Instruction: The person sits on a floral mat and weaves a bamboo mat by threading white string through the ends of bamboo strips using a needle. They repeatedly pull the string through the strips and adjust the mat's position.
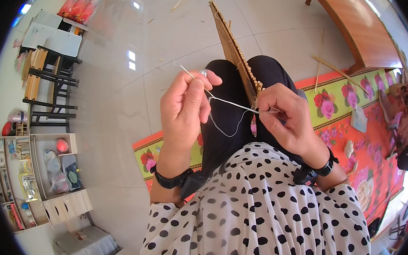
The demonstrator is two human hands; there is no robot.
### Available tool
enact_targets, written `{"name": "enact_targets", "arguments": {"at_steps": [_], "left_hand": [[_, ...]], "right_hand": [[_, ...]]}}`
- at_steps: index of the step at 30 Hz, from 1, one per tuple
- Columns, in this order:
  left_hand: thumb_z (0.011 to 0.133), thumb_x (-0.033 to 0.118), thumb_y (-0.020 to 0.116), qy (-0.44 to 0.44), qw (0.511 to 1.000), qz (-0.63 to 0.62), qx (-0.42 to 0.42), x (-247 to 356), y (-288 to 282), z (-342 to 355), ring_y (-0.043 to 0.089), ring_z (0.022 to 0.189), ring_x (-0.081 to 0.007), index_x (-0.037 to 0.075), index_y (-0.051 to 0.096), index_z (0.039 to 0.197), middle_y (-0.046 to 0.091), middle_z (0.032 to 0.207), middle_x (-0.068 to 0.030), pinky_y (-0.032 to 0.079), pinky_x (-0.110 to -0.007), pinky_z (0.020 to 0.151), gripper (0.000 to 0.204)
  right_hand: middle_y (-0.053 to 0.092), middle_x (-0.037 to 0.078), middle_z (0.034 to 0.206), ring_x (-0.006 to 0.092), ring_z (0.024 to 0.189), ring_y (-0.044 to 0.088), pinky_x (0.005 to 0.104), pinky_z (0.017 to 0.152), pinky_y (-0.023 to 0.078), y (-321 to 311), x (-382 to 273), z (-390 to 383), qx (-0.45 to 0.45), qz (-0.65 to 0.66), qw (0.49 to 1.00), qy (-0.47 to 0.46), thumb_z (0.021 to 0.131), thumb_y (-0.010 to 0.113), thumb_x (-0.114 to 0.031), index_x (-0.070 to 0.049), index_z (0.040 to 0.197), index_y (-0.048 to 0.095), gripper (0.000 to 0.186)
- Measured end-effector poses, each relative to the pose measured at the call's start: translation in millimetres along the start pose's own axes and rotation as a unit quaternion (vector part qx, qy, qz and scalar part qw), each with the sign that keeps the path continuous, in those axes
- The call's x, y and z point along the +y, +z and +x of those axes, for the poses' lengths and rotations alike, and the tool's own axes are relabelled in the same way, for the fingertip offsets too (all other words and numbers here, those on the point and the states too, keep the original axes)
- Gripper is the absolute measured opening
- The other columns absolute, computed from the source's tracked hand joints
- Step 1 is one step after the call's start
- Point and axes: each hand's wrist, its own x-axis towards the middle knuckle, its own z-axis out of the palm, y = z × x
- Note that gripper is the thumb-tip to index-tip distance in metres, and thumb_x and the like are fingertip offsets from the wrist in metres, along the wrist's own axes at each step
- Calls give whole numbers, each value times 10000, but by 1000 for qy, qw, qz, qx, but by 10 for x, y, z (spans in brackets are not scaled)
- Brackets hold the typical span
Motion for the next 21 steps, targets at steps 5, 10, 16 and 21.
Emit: {"name": "enact_targets", "arguments": {"at_steps": [5, 10, 16, 21], "left_hand": [[1058, 126, 478, 26, 999, -16, 10, 0, -33, -9, 437, 488, -30, 0, 580, 928, 675, 1053, -140, 356, -171, 454, 207], [1029, 93, 532, 52, 998, 0, -29, 32, -29, -29, 485, 563, -36, -2, 653, 973, 612, 1208, -151, 408, -183, 520, 163], [1014, 145, 586, 46, 993, -37, -100, 87, 104, -28, 505, 609, -45, 14, 709, 987, 589, 1208, -155, 426, -202, 570, 182], [1061, 209, 508, 50, 981, -152, -112, -56, 58, -53, 425, 446, -34, -5, 633, 1006, 717, 914, -183, 350, -165, 435, 253]], "right_hand": [[607, 125, 1136, 101, 590, 557, 227, 528, 441, -146, 29, -58, -67, -60, 994, 59, 775, 683, 52, -9, 924, 630, 170], [547, 134, 1296, 87, 582, 546, 224, 556, 435, -150, -109, -15, 96, -104, 990, 26, 790, 707, -7, -12, 1134, 623, 354], [628, 73, 1112, 50, 648, 551, 212, 555, 431, 163, -110, 93, -13, 143, 987, 70, 899, 681, -5, 18, 1139, 637, 245], [658, 34, 777, 63, 657, 578, 225, 566, 456, 160, -40, 59, -105, 178, 973, 106, 982, 639, -72, 30, 963, 709, 126]]}}
